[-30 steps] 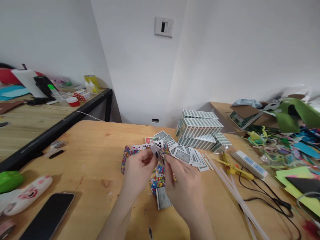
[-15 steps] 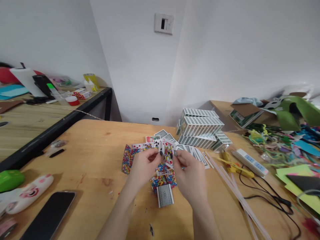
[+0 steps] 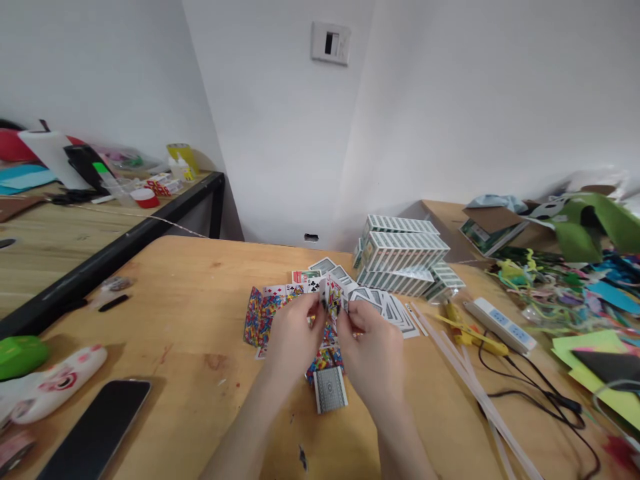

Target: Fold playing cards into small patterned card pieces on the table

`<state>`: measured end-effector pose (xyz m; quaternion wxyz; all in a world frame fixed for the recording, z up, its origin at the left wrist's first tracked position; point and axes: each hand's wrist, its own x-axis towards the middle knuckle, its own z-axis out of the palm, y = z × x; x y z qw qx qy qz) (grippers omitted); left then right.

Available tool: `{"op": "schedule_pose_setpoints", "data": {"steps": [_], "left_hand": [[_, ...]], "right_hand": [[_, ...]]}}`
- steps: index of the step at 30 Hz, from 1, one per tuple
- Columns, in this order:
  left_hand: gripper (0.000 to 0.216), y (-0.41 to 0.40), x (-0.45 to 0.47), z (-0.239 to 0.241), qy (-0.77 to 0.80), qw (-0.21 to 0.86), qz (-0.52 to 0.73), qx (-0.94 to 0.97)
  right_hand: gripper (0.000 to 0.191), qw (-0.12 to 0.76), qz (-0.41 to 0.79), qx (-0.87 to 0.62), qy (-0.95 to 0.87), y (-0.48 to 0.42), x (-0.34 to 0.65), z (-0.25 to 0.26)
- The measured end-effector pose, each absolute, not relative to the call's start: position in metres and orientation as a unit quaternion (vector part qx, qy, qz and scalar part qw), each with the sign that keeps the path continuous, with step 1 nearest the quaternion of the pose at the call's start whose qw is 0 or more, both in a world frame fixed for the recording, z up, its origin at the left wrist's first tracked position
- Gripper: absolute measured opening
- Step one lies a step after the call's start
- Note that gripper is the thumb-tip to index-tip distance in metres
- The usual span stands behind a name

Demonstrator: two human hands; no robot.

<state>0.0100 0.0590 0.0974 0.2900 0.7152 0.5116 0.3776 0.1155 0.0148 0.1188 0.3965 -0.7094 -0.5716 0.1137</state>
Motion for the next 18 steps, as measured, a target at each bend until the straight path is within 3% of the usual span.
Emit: {"op": "schedule_pose_setpoints", "data": {"steps": [3,6,10,18], "left_hand": [[0.025,0.065,0.002,0.097,0.452,0.416,0.376,0.694],[0.024,0.068,-0.005,0.097,0.455,0.43,0.359,0.692],[0.023,0.065,-0.005,0.102,0.501,0.35,0.329,0.72],[0.025,0.049,0.01,0.108,0.63,0.103,0.148,0.755]], "right_hand": [[0.018,0.436,0.182,-0.684,-0.556,0.015,0.123,0.119],[0.016,0.446,0.183,-0.679,-0.553,0.015,0.125,0.119],[0.016,0.415,0.133,-0.692,-0.576,0.015,0.118,0.118],[0.018,0.362,0.068,-0.717,-0.591,0.017,0.099,0.108]]}}
